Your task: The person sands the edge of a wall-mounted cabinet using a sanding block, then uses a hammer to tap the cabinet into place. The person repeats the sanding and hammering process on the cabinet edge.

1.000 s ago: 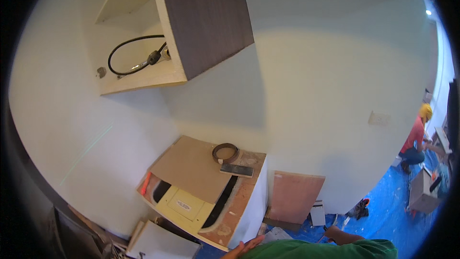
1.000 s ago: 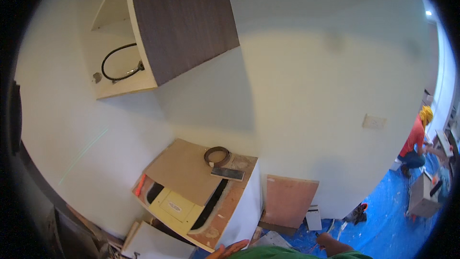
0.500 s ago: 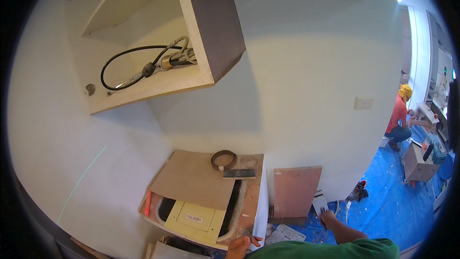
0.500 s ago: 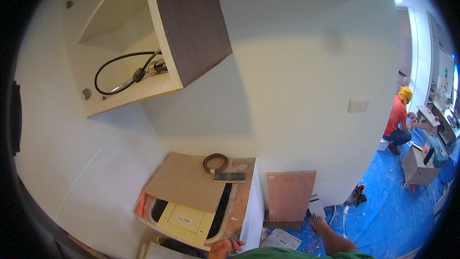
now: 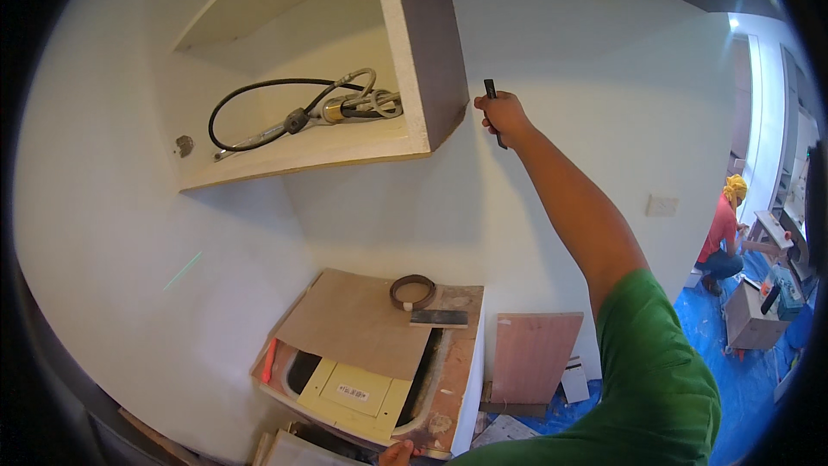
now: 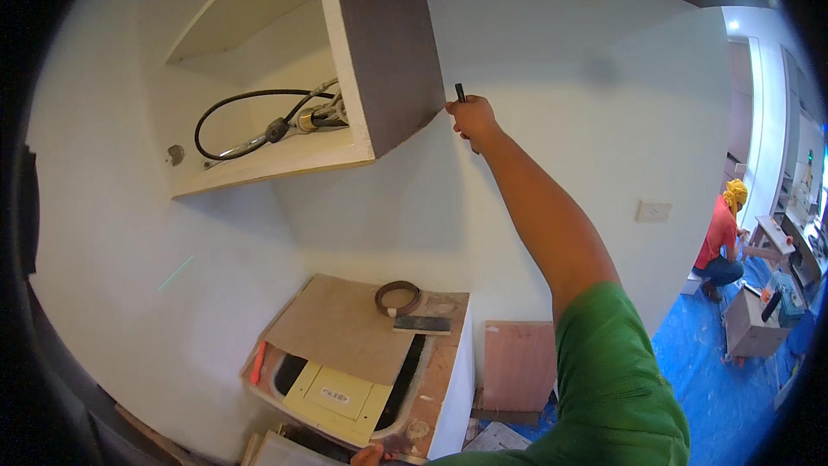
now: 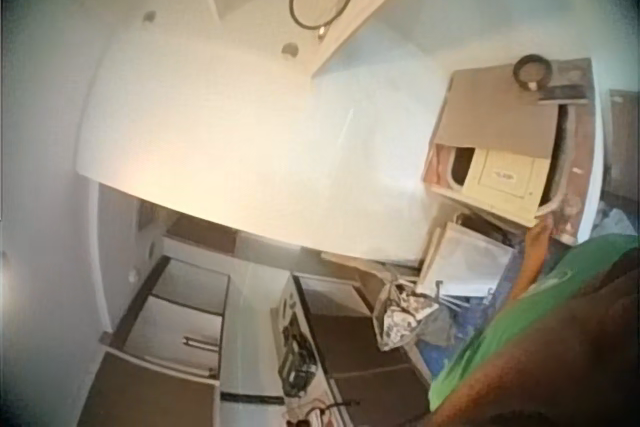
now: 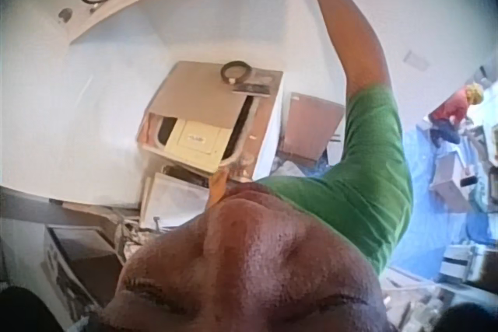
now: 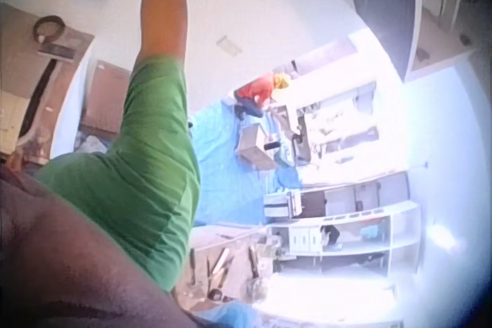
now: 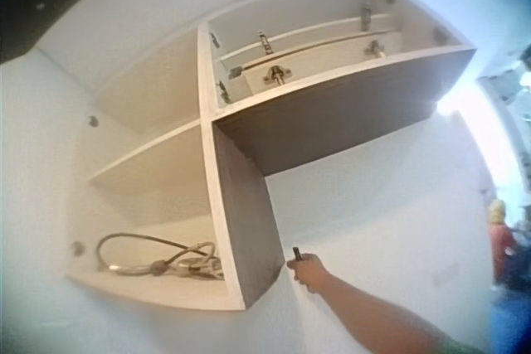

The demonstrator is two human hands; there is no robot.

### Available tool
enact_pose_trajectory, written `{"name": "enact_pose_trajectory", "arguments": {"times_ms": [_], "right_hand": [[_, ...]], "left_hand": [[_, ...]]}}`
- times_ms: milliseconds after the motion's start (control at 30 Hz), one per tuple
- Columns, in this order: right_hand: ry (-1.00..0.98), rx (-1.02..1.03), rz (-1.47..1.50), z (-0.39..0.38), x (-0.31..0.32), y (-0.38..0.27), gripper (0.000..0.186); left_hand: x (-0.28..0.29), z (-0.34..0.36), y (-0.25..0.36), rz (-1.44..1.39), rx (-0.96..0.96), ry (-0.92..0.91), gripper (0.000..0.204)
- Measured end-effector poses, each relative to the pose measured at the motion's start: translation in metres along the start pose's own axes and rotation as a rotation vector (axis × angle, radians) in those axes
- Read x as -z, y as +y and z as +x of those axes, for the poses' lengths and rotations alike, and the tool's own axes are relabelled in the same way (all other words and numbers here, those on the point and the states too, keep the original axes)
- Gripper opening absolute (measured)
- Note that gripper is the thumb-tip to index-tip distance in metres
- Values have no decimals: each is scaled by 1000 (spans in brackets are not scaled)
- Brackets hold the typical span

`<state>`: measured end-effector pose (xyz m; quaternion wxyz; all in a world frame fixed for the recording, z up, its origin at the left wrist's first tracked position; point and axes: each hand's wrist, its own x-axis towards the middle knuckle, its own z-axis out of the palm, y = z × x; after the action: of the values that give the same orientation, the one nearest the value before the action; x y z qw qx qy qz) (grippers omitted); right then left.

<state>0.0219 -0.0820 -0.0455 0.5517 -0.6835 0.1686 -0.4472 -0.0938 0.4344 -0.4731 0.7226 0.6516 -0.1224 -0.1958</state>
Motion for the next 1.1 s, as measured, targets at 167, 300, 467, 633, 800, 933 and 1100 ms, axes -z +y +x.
{"name": "enact_pose_trajectory", "arguments": {"times_ms": [167,300,467,633,800,933,1100], "right_hand": [[-55,44,39,11,-18,5,8],[-109,94,-25,10,-17,-3,9],[-74,211,-312,32,-21,2,11],[42,325,-478,46,-22,17,14],[-163,172,-77,34,-16,12,6],[-227,250,-195,30,-8,3,4],[-257,319,-317,32,-2,-3,7]], "left_hand": [[21,-22,-4,0,77,38,32],[26,-28,3,0,99,47,30],[30,-16,6,-57,130,-8,27],[27,-8,6,117,-12,-39,29],[27,-2,-18,24,12,-73,27],[43,5,-66,-104,-38,-98,26],[53,11,-92,10,21,-85,23]]}}
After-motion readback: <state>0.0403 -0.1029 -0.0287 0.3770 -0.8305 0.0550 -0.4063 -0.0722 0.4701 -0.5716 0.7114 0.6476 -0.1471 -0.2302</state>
